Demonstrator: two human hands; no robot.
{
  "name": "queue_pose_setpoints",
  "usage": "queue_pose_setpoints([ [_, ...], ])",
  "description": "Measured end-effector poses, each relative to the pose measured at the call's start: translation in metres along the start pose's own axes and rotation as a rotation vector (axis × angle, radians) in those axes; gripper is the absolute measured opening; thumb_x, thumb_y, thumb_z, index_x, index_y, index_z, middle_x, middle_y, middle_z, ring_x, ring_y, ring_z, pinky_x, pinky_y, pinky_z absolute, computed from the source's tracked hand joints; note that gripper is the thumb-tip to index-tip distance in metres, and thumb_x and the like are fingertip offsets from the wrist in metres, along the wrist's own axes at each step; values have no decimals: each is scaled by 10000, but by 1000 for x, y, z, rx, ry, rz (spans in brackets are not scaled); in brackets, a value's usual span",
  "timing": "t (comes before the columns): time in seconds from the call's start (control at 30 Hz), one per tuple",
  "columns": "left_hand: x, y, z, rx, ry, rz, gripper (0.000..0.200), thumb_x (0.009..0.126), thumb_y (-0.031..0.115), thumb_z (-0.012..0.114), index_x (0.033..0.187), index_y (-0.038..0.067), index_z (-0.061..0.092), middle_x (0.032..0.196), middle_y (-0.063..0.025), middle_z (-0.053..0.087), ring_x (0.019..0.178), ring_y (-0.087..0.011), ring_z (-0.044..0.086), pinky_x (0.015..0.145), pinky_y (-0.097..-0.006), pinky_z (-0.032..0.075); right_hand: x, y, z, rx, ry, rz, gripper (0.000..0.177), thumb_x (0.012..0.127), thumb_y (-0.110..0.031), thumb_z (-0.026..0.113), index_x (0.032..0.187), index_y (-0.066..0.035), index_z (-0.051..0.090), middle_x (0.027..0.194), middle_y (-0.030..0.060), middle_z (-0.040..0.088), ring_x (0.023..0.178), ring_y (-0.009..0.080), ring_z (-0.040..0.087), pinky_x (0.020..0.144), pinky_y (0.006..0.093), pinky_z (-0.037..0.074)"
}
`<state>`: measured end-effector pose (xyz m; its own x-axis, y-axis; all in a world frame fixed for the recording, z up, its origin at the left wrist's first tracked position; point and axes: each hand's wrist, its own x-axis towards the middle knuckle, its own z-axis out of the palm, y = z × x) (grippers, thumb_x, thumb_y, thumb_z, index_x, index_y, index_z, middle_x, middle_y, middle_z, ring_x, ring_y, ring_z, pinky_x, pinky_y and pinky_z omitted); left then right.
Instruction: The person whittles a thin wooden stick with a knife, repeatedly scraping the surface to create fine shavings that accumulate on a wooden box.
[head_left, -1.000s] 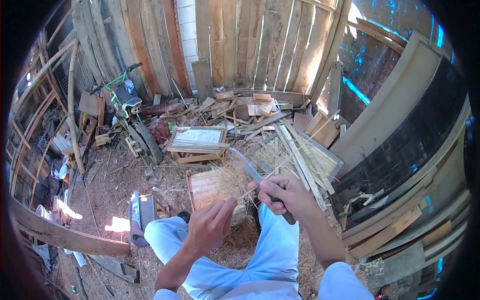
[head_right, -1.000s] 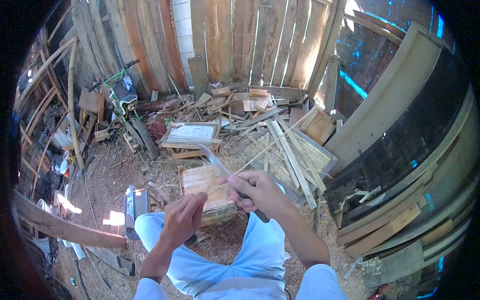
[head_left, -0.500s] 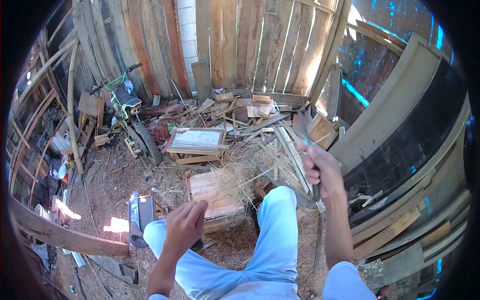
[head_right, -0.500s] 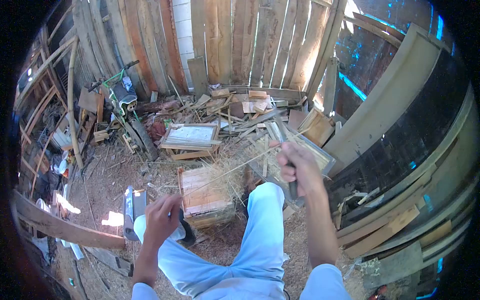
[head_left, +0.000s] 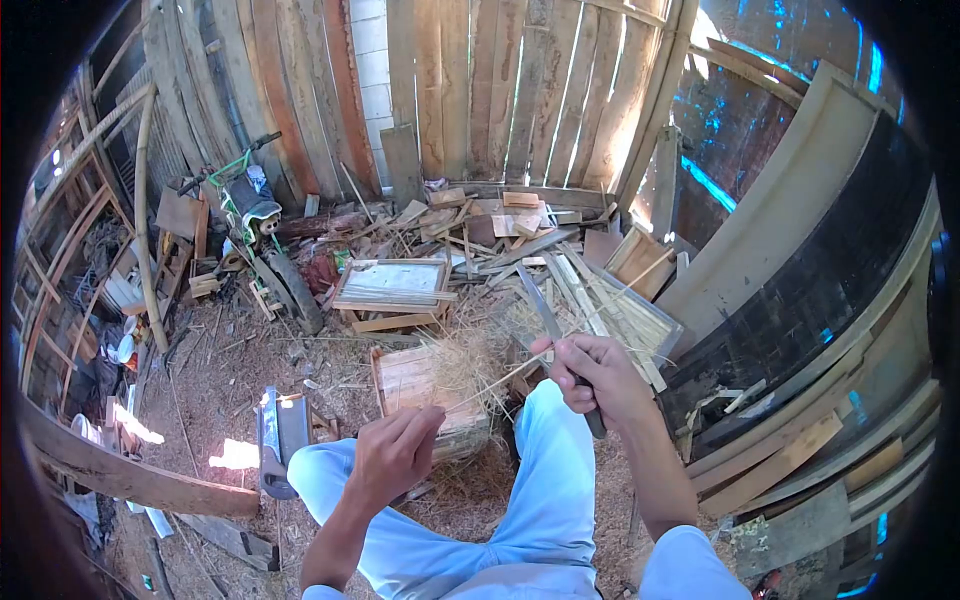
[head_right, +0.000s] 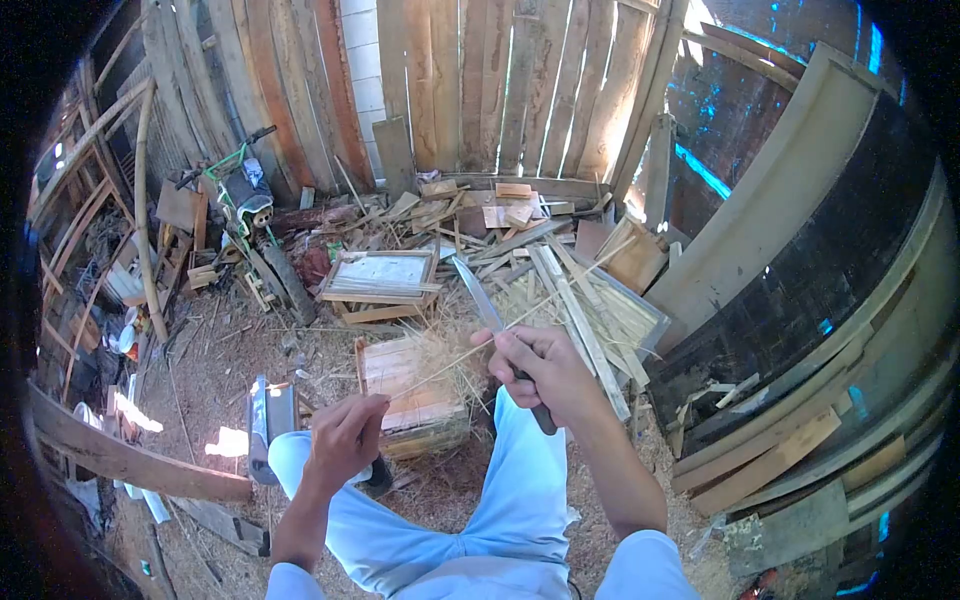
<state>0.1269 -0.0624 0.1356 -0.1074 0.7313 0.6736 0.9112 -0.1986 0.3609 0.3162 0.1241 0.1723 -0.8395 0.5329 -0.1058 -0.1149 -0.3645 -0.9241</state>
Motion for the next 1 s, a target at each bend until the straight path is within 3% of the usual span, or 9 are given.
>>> queue_pose_setpoints([
  [0.13, 7, 4, 7, -9, 6, -1, 169, 752, -26, 624, 901, 46, 591, 758, -88, 628, 652, -243, 632, 527, -322, 495, 0, 23, 22, -95, -168, 40, 293, 955, -190, 473, 1157, 9, 547, 683, 12, 535, 451, 18, 347, 383, 167, 269],
  [0.23, 10, 3, 7, -65, 8, -12, 140, 764, -14, 619, 889, 43, 593, 753, -91, 627, 644, -241, 630, 525, -324, 493, -2, 21, 34, 1, -212, 38, 299, 952, -185, 479, 1166, 15, 540, 672, -2, 516, 450, 19, 344, 383, 166, 266],
  [0.4, -8, -8, -8, -44, -38, -39, 125, 761, -21, 621, 867, 40, 594, 738, -91, 624, 639, -242, 629, 525, -325, 490, 0, -2, -3, 20, -2, 28, 315, 952, -204, 482, 1150, 39, 518, 634, -21, 440, 441, 16, 325, 377, 158, 237],
  [0.5, -19, -12, -17, -23, -71, -75, 126, 754, -29, 629, 855, 39, 596, 732, -89, 623, 631, -240, 626, 521, -321, 485, -6, -12, -17, 58, 82, 8, 312, 948, -183, 492, 1169, 34, 520, 672, -21, 459, 458, 10, 334, 380, 150, 236],
  [0.6, -30, -19, -27, -18, -66, -112, 116, 755, -28, 633, 847, 34, 598, 728, -91, 624, 615, -235, 623, 516, -311, 478, -4, -16, -40, 98, 141, -110, 312, 951, -199, 486, 1167, 25, 510, 674, -32, 448, 454, 10, 325, 377, 148, 240],
  [0.77, -26, -22, -34, -41, -127, -254, 91, 771, -26, 626, 841, 24, 599, 728, -100, 628, 602, -231, 621, 517, -300, 472, -5, -13, -30, 82, 180, -112, 308, 957, -229, 473, 1178, -17, 506, 666, -23, 461, 448, 10, 324, 373, 149, 247],
  [0.9, -10, -16, -14, -131, -80, -170, 89, 782, -28, 616, 855, 22, 606, 736, -107, 634, 582, -239, 620, 502, -304, 471, -4, 1, 1, -55, -5, -82, 344, 948, -219, 490, 1236, -31, 488, 671, 3, 516, 443, 18, 346, 375, 154, 261],
  [1.0, 0, -7, -11, -220, -124, -182, 96, 789, -23, 610, 872, 26, 615, 748, -109, 640, 595, -254, 630, 522, -314, 482, -1, 24, 26, 104, -222, -5, 339, 951, -204, 486, 1232, -15, 505, 685, 15, 528, 451, 27, 354, 382, 164, 258],
])
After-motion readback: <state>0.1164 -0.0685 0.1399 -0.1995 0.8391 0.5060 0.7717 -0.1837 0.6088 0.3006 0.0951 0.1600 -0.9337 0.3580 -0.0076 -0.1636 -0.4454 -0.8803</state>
